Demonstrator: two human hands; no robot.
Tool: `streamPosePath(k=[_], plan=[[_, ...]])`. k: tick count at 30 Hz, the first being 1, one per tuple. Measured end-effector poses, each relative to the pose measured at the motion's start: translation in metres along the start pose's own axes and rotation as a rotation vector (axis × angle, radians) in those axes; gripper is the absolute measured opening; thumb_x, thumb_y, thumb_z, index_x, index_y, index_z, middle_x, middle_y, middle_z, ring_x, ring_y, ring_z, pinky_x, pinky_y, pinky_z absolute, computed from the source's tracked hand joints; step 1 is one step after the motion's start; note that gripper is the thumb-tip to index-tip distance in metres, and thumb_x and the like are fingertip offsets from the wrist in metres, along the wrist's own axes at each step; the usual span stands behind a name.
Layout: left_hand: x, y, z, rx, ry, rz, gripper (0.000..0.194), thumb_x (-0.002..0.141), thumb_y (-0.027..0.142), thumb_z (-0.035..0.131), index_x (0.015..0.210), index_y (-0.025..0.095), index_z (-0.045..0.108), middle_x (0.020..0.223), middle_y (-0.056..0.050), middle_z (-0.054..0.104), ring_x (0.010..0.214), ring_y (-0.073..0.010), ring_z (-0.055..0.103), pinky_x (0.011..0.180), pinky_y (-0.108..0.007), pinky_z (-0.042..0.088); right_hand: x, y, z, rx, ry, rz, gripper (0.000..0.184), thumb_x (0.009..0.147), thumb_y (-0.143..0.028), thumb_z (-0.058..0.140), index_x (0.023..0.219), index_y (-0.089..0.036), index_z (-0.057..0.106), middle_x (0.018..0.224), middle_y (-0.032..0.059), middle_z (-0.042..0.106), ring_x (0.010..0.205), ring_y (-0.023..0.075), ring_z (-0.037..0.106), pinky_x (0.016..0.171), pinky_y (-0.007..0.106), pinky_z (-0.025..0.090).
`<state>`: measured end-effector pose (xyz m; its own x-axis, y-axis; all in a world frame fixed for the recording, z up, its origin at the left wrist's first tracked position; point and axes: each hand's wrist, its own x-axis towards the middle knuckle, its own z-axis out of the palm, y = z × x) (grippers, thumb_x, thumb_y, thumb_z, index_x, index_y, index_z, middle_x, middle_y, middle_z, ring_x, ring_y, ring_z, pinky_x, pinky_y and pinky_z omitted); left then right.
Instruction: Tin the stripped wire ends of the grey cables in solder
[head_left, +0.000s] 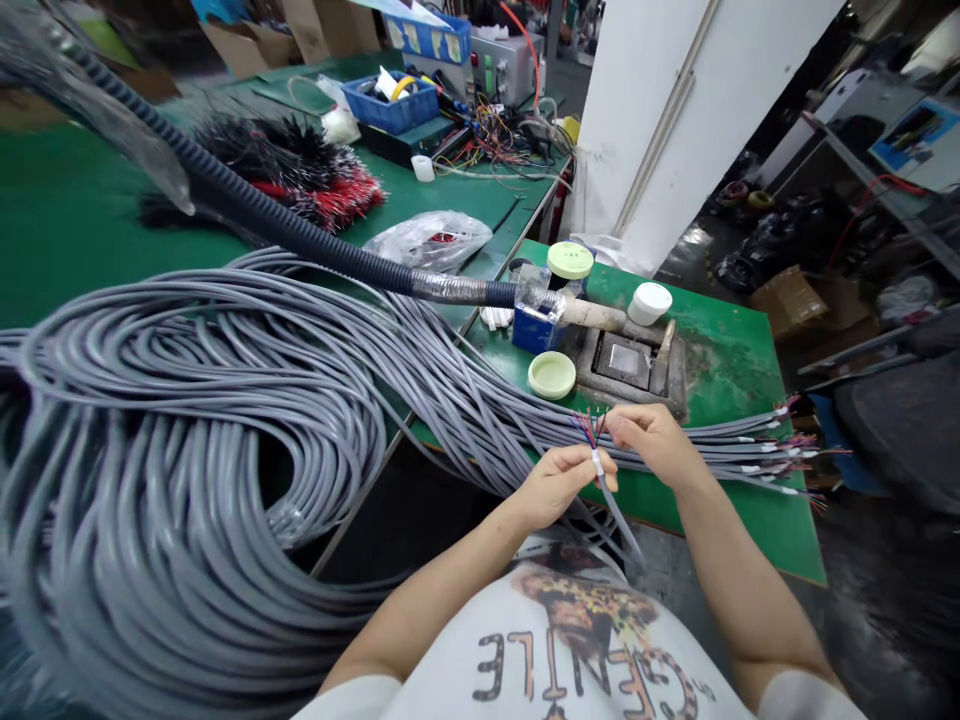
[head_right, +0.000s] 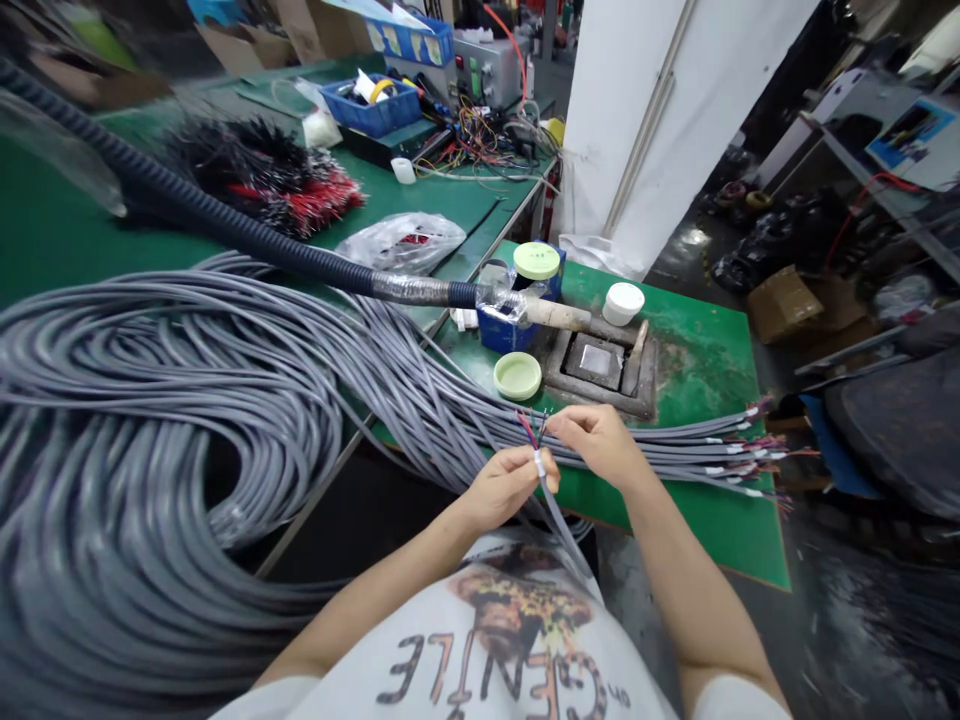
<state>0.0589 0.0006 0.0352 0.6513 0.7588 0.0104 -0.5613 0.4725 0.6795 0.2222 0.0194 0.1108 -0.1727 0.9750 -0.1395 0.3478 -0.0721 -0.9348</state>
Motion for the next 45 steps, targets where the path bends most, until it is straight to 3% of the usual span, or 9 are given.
streamPosePath(k=[3, 7, 11, 20, 27, 34, 38, 42, 45], plan=[[-0.001, 0.0, 0.001, -0.01, -0.022, -0.011, 0.029, 0.079, 0.041, 0.07, 0.085, 0.013, 0.073, 0.071, -0.006, 0.067, 0.068, -0.0132, 0.057, 0.072, -0.027, 0.042, 0.006, 0.007, 0.013, 0.211, -0.002, 0.035, 0.03, 0.081, -0.043, 0.064, 0.07, -0.016, 0.071, 0.056, -0.0016, 0.054, 0.054, 0.0098, 0.044, 0.052, 0.024, 0.035], [0.0, 0.003, 0.002, -0.001, 0.062, 0.017, 0.031, 0.076, 0.043, 0.072, 0.082, 0.013, 0.073, 0.069, -0.005, 0.067, 0.067, -0.0129, 0.056, 0.07, -0.026, 0.041, 0.003, 0.015, 0.03, 0.385, 0.203, 0.02, 0.018, 0.073, -0.035, 0.073, 0.07, -0.018, 0.071, 0.061, -0.0014, 0.058, 0.054, 0.0096, 0.045, 0.052, 0.024, 0.035], [0.007, 0.006, 0.002, 0.08, 0.194, 0.06, 0.029, 0.079, 0.041, 0.07, 0.089, 0.014, 0.075, 0.074, -0.005, 0.069, 0.068, -0.0114, 0.053, 0.069, -0.024, 0.039, -0.011, 0.026, 0.034, 0.168, 0.417, -0.121, 0.015, 0.078, -0.033, 0.07, 0.071, -0.02, 0.072, 0.063, -0.0011, 0.059, 0.059, 0.0118, 0.05, 0.056, 0.026, 0.037], [0.023, -0.002, 0.019, 0.285, 0.09, -0.054, 0.033, 0.08, 0.043, 0.067, 0.091, 0.013, 0.075, 0.079, -0.007, 0.072, 0.072, -0.0138, 0.056, 0.07, -0.025, 0.041, -0.043, 0.017, -0.006, -0.32, 0.703, -0.361, 0.008, 0.083, -0.025, 0.065, 0.089, -0.024, 0.069, 0.085, 0.0031, 0.062, 0.08, 0.0186, 0.058, 0.076, 0.035, 0.046], [0.027, -0.006, 0.03, 0.341, 0.018, -0.043, 0.035, 0.079, 0.046, 0.067, 0.078, 0.012, 0.074, 0.072, -0.004, 0.068, 0.068, -0.0136, 0.055, 0.072, -0.026, 0.042, -0.042, 0.002, -0.013, -0.598, 0.531, -0.278, 0.011, 0.077, -0.032, 0.07, 0.078, -0.022, 0.066, 0.076, 0.0022, 0.059, 0.076, 0.0187, 0.055, 0.073, 0.035, 0.045], [0.023, -0.003, 0.029, 0.463, -0.014, 0.005, 0.031, 0.085, 0.041, 0.062, 0.085, 0.013, 0.075, 0.083, -0.007, 0.071, 0.082, -0.0179, 0.06, 0.084, -0.029, 0.044, -0.026, 0.011, -0.009, -0.224, 0.484, -0.157, 0.02, 0.08, -0.028, 0.065, 0.062, -0.019, 0.061, 0.065, -0.001, 0.056, 0.062, 0.0126, 0.052, 0.059, 0.027, 0.041], [0.022, -0.002, 0.025, 0.389, 0.042, -0.045, 0.032, 0.082, 0.042, 0.065, 0.092, 0.013, 0.075, 0.081, -0.007, 0.072, 0.078, -0.0171, 0.061, 0.079, -0.028, 0.045, -0.023, 0.02, -0.013, -0.127, 0.469, -0.118, 0.021, 0.084, -0.032, 0.061, 0.069, -0.018, 0.066, 0.071, 0.0008, 0.063, 0.069, 0.0152, 0.058, 0.066, 0.028, 0.046], [0.023, -0.002, 0.018, 0.275, 0.119, -0.074, 0.031, 0.08, 0.04, 0.068, 0.093, 0.013, 0.074, 0.082, -0.007, 0.073, 0.072, -0.0134, 0.057, 0.075, -0.026, 0.044, -0.034, 0.031, -0.018, -0.295, 0.553, -0.28, 0.016, 0.087, -0.026, 0.057, 0.097, -0.023, 0.069, 0.091, 0.0044, 0.068, 0.084, 0.0194, 0.063, 0.078, 0.035, 0.05], [0.028, 0.0, 0.015, 0.184, 0.158, -0.074, 0.03, 0.078, 0.04, 0.07, 0.09, 0.012, 0.075, 0.08, -0.007, 0.072, 0.068, -0.012, 0.054, 0.072, -0.025, 0.043, -0.046, 0.044, -0.02, -0.502, 0.452, -0.537, 0.031, 0.085, -0.017, 0.057, 0.111, -0.03, 0.067, 0.103, 0.0057, 0.069, 0.096, 0.0226, 0.063, 0.085, 0.042, 0.051]])
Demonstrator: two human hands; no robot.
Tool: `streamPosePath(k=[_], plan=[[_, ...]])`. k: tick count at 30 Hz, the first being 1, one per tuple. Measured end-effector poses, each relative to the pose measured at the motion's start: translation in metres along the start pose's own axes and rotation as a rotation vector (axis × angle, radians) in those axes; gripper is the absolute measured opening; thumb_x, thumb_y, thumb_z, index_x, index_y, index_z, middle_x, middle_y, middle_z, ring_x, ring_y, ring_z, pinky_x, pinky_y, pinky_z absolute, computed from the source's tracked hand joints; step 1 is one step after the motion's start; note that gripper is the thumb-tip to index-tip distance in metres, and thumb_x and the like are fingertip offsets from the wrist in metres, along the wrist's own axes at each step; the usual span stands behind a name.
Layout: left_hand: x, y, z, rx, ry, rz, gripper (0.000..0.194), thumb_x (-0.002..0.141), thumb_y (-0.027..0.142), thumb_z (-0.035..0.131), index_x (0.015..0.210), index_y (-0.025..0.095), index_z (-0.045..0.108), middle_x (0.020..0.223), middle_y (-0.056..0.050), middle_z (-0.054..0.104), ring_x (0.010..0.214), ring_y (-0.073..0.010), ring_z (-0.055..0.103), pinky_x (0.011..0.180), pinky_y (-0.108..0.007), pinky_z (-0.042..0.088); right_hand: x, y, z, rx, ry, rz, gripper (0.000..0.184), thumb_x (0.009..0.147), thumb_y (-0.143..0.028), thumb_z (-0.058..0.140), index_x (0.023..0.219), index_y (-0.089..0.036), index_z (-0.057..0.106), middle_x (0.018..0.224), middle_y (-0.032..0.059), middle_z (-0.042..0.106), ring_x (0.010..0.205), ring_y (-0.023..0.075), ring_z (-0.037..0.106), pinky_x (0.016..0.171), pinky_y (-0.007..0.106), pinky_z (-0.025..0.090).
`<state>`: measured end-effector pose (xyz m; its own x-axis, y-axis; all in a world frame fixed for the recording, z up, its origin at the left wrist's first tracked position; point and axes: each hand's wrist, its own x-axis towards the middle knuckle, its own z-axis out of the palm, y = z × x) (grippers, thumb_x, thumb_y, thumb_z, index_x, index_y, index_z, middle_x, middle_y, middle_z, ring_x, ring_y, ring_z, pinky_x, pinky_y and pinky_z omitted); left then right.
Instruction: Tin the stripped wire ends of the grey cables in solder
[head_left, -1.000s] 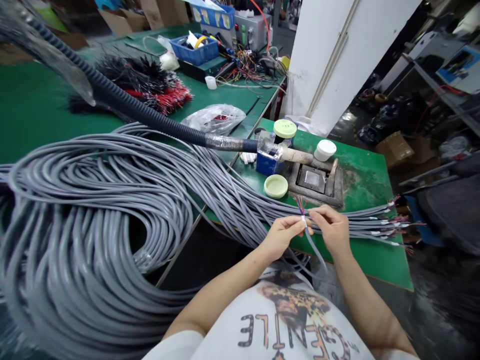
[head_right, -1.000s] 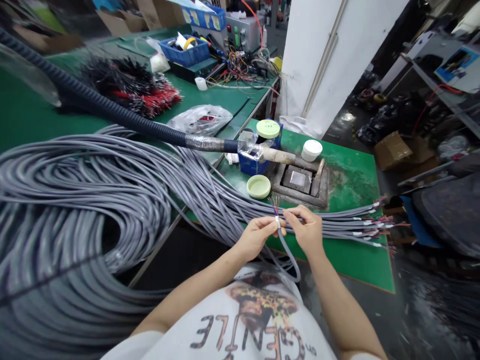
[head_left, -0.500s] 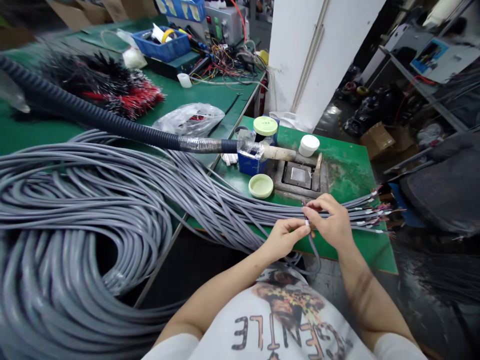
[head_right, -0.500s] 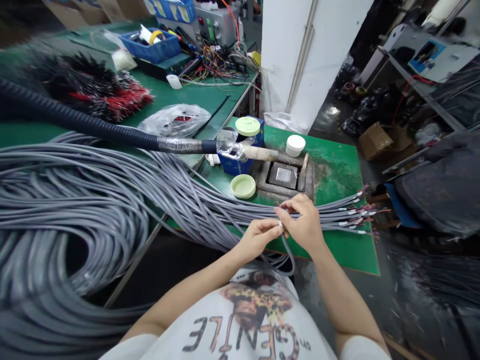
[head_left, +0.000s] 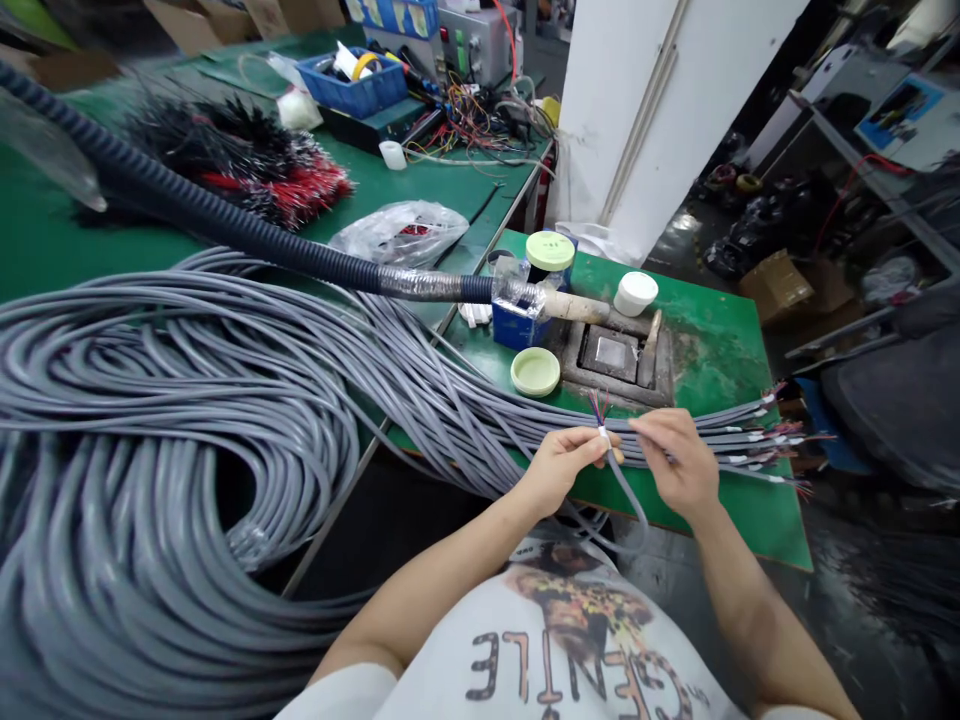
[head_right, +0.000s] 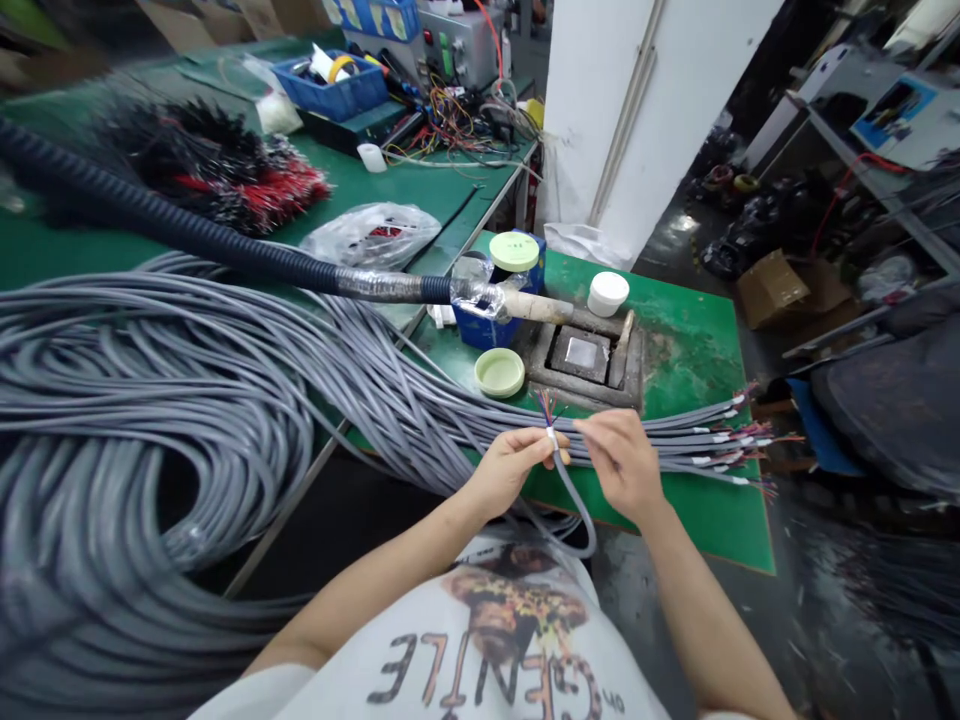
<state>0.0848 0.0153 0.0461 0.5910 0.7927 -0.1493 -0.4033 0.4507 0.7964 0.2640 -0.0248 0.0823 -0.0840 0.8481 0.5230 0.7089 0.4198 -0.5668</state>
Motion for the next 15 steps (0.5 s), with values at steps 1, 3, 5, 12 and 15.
streamPosePath(k=[1, 3, 5, 12, 15], plan=[[0.002, 0.001, 0.0, -0.034, 0.009, -0.002, 0.03, 0.076, 0.04, 0.072, 0.087, 0.012, 0.075, 0.078, -0.006, 0.071, 0.067, -0.0116, 0.054, 0.07, -0.025, 0.043, -0.005, 0.002, 0.0, -0.03, -0.052, -0.088, 0.036, 0.085, -0.015, 0.057, 0.115, -0.032, 0.066, 0.108, 0.0057, 0.069, 0.101, 0.0235, 0.062, 0.087, 0.043, 0.051], [0.006, 0.003, 0.0, -0.108, 0.013, -0.013, 0.029, 0.073, 0.04, 0.074, 0.08, 0.012, 0.074, 0.074, -0.005, 0.068, 0.065, -0.0109, 0.053, 0.067, -0.024, 0.042, -0.011, 0.005, 0.001, -0.085, -0.148, -0.205, 0.04, 0.085, -0.015, 0.057, 0.119, -0.036, 0.064, 0.119, 0.0049, 0.066, 0.112, 0.0248, 0.059, 0.092, 0.046, 0.05], [0.007, 0.006, 0.002, -0.178, 0.008, -0.03, 0.03, 0.072, 0.04, 0.075, 0.078, 0.011, 0.073, 0.074, -0.005, 0.067, 0.065, -0.0114, 0.055, 0.067, -0.024, 0.044, -0.011, 0.006, 0.004, -0.121, -0.194, -0.269, 0.038, 0.084, -0.019, 0.061, 0.118, -0.037, 0.065, 0.124, 0.0038, 0.065, 0.12, 0.0256, 0.054, 0.095, 0.047, 0.049], [-0.019, 0.028, -0.01, 0.349, 0.13, 0.4, 0.027, 0.087, 0.033, 0.06, 0.106, 0.017, 0.071, 0.09, -0.008, 0.074, 0.087, -0.0197, 0.063, 0.084, -0.034, 0.047, 0.037, -0.008, 0.007, 0.008, 0.072, -0.163, 0.033, 0.086, -0.02, 0.06, 0.117, -0.031, 0.066, 0.11, 0.0054, 0.07, 0.108, 0.0267, 0.061, 0.09, 0.046, 0.052], [-0.032, 0.027, -0.027, 0.675, 0.256, 0.735, 0.017, 0.087, 0.023, 0.059, 0.098, 0.02, 0.071, 0.087, -0.007, 0.074, 0.084, -0.0193, 0.063, 0.084, -0.036, 0.046, 0.07, -0.015, 0.012, -0.003, 0.082, -0.01, 0.022, 0.089, -0.026, 0.056, 0.106, -0.026, 0.07, 0.105, 0.0073, 0.069, 0.099, 0.024, 0.064, 0.084, 0.04, 0.053]])
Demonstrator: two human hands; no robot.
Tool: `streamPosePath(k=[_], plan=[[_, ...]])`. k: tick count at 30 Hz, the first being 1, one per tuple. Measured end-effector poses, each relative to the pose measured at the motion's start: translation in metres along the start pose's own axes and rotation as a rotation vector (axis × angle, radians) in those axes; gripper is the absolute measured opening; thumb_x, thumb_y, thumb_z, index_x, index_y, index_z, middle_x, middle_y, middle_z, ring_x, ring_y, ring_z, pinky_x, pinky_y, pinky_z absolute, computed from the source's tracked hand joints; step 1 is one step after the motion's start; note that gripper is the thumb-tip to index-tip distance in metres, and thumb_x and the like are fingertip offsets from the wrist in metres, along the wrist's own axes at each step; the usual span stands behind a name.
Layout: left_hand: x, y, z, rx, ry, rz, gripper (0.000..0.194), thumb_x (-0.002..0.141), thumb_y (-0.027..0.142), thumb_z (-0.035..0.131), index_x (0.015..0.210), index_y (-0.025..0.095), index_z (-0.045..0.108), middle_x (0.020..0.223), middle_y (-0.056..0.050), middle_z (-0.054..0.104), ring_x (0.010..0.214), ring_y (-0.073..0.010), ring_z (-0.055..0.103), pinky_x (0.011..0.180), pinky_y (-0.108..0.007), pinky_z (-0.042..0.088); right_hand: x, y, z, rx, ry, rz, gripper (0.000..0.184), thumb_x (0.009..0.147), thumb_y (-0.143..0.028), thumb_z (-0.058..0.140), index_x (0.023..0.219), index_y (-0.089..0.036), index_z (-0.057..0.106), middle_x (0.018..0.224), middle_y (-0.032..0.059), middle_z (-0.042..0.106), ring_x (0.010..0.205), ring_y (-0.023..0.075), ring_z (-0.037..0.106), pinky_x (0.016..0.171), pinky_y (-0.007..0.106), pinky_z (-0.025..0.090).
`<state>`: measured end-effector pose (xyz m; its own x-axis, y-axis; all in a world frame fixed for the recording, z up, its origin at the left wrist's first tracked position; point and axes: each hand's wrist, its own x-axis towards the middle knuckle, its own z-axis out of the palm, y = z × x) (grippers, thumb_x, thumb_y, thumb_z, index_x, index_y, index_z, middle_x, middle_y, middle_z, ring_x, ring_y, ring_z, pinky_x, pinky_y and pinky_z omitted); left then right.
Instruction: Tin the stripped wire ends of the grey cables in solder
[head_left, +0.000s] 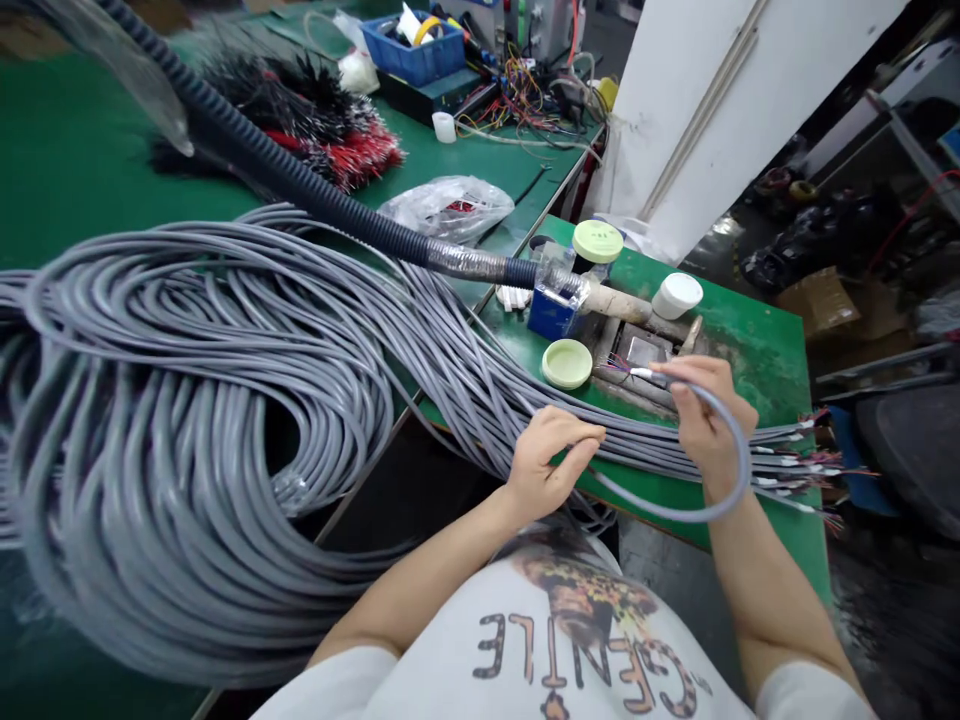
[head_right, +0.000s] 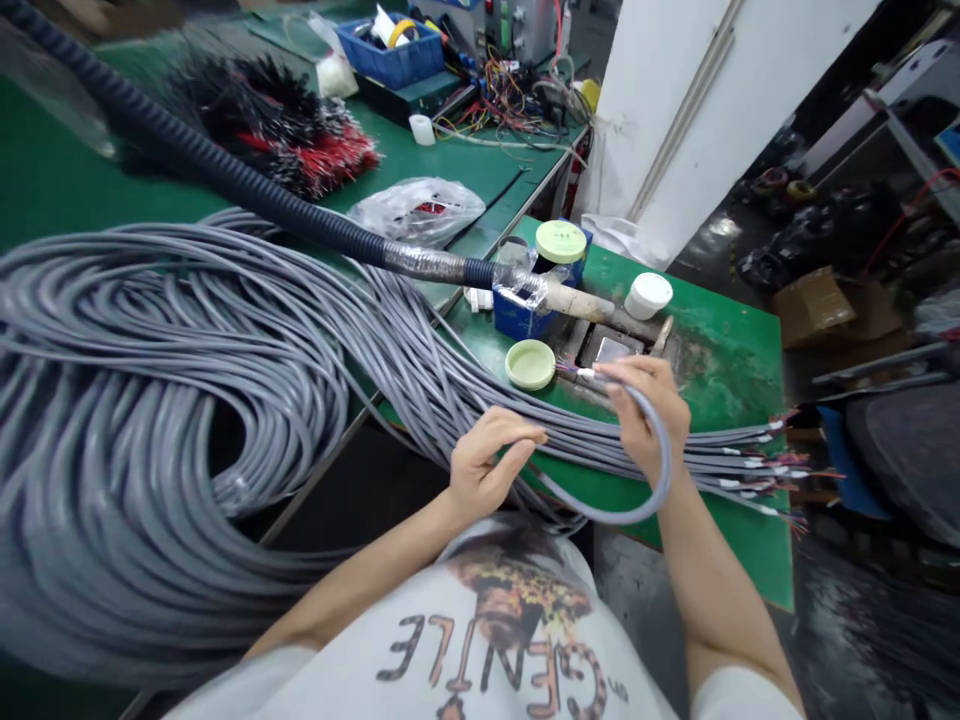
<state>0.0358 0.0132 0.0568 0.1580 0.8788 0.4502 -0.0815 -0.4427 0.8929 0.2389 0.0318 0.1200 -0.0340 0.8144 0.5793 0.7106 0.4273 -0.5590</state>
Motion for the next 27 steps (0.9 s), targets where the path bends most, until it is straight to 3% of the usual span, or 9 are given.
streamPosePath(k=[4, 9, 27], plan=[[-0.015, -0.02, -0.012, 0.209, 0.142, 0.175, 0.02, 0.084, 0.019, 0.06, 0.102, 0.021, 0.068, 0.09, -0.007, 0.074, 0.087, -0.0203, 0.064, 0.084, -0.038, 0.047, 0.034, 0.001, 0.022, 0.01, -0.06, 0.051, 0.019, 0.091, -0.032, 0.054, 0.097, -0.024, 0.07, 0.094, 0.0056, 0.071, 0.092, 0.0217, 0.064, 0.084, 0.037, 0.051], [-0.022, -0.036, -0.018, 0.307, 0.224, 0.202, 0.025, 0.083, 0.018, 0.061, 0.107, 0.022, 0.065, 0.097, -0.007, 0.072, 0.096, -0.0216, 0.063, 0.086, -0.04, 0.048, 0.054, 0.011, 0.049, -0.013, -0.135, 0.031, 0.021, 0.091, -0.035, 0.054, 0.095, -0.023, 0.069, 0.09, 0.0043, 0.072, 0.09, 0.021, 0.064, 0.085, 0.036, 0.049], [-0.022, -0.037, -0.022, 0.33, 0.172, 0.205, 0.029, 0.081, 0.013, 0.063, 0.109, 0.022, 0.063, 0.097, -0.005, 0.071, 0.095, -0.0196, 0.063, 0.087, -0.038, 0.044, 0.067, 0.019, 0.081, -0.267, -0.321, -0.046, 0.028, 0.093, -0.039, 0.049, 0.09, -0.022, 0.07, 0.087, 0.0033, 0.071, 0.086, 0.0213, 0.059, 0.082, 0.034, 0.04]])
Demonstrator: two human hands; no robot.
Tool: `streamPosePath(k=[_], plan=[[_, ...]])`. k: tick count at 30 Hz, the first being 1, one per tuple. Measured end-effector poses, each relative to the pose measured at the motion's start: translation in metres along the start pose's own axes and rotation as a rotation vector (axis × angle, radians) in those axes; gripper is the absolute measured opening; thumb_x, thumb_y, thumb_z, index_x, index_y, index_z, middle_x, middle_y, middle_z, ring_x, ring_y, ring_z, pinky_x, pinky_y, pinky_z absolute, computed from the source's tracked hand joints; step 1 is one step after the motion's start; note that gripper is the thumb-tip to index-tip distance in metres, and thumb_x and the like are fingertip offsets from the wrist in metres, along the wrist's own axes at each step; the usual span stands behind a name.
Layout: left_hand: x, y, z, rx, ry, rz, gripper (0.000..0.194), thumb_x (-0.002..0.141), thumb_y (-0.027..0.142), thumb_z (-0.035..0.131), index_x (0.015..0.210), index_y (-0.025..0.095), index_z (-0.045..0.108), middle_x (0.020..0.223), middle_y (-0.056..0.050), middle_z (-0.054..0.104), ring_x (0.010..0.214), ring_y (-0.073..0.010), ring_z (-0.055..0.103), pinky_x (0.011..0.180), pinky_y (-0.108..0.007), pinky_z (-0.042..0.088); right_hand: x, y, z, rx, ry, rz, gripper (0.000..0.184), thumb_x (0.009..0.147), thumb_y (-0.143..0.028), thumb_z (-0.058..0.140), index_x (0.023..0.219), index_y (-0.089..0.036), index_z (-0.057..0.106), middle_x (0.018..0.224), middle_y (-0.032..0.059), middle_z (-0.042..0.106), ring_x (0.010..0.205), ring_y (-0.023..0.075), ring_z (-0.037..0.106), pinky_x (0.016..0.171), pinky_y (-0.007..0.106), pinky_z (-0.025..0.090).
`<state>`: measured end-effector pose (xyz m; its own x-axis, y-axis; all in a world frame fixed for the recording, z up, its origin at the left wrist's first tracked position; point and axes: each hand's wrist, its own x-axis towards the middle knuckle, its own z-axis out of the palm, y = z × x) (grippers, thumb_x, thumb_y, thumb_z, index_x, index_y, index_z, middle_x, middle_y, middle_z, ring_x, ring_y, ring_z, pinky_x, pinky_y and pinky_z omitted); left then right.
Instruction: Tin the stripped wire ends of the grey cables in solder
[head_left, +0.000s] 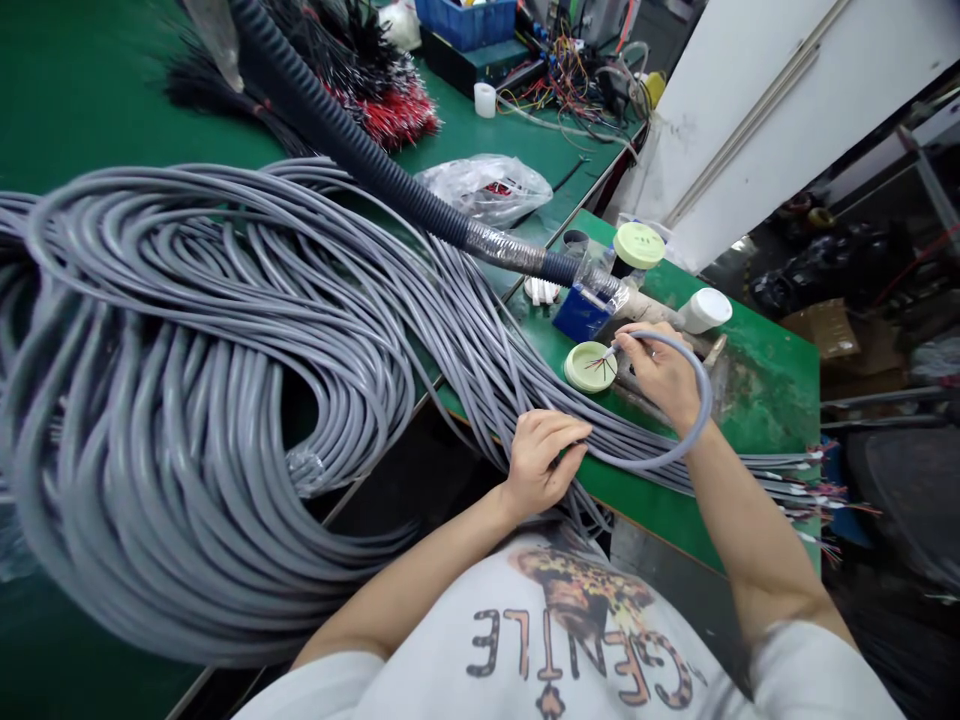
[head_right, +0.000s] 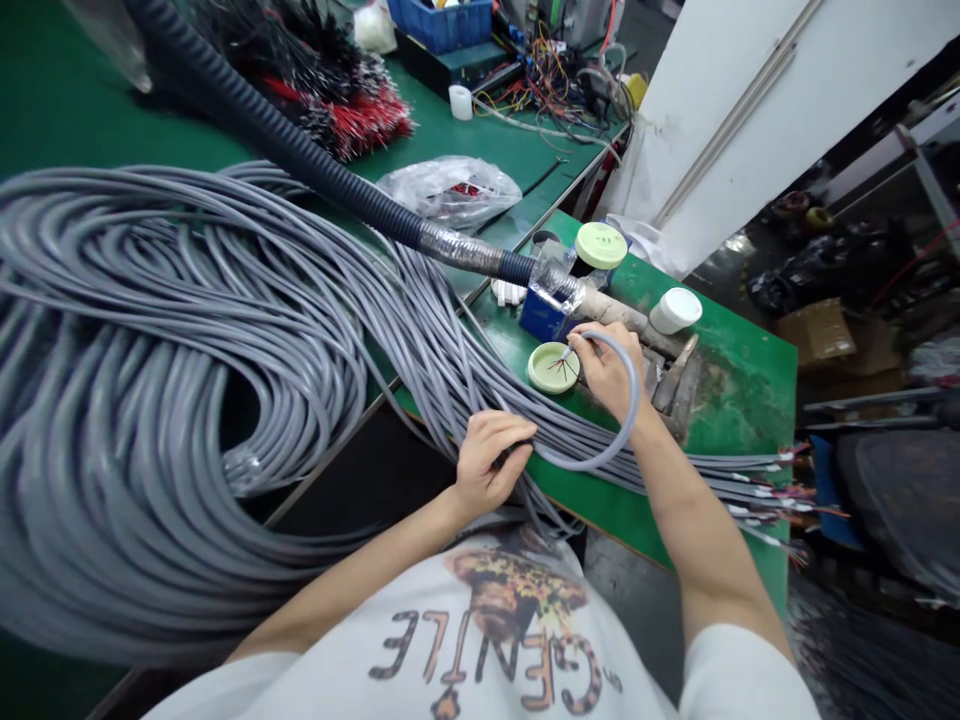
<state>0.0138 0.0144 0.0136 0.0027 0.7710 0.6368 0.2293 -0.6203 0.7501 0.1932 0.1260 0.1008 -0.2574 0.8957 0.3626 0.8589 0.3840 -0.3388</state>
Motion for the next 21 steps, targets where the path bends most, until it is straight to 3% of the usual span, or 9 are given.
streamPosePath(k=[11, 16, 21], plan=[[0.0, -0.001, 0.001, 0.023, -0.005, 0.02, 0.028, 0.082, 0.014, 0.062, 0.109, 0.022, 0.062, 0.097, -0.005, 0.072, 0.094, -0.019, 0.064, 0.087, -0.037, 0.045, 0.002, -0.003, 0.005, -0.079, 0.024, 0.004, 0.025, 0.092, -0.038, 0.051, 0.088, -0.023, 0.071, 0.085, 0.0029, 0.07, 0.081, 0.0214, 0.059, 0.077, 0.034, 0.038], [-0.001, -0.003, 0.0, 0.023, 0.004, 0.027, 0.028, 0.082, 0.015, 0.062, 0.109, 0.022, 0.062, 0.096, -0.005, 0.071, 0.094, -0.0192, 0.063, 0.086, -0.037, 0.046, -0.001, 0.002, -0.019, -0.009, 0.137, 0.035, 0.025, 0.092, -0.039, 0.052, 0.089, -0.022, 0.07, 0.086, 0.003, 0.071, 0.083, 0.021, 0.062, 0.079, 0.034, 0.043], [-0.003, -0.005, 0.0, 0.023, -0.005, 0.021, 0.028, 0.082, 0.014, 0.062, 0.109, 0.022, 0.062, 0.098, -0.006, 0.071, 0.096, -0.0199, 0.063, 0.087, -0.038, 0.047, -0.016, 0.037, -0.051, -0.111, 0.269, 0.143, 0.024, 0.09, -0.04, 0.053, 0.091, -0.023, 0.07, 0.086, 0.0036, 0.07, 0.082, 0.021, 0.063, 0.077, 0.034, 0.045]])
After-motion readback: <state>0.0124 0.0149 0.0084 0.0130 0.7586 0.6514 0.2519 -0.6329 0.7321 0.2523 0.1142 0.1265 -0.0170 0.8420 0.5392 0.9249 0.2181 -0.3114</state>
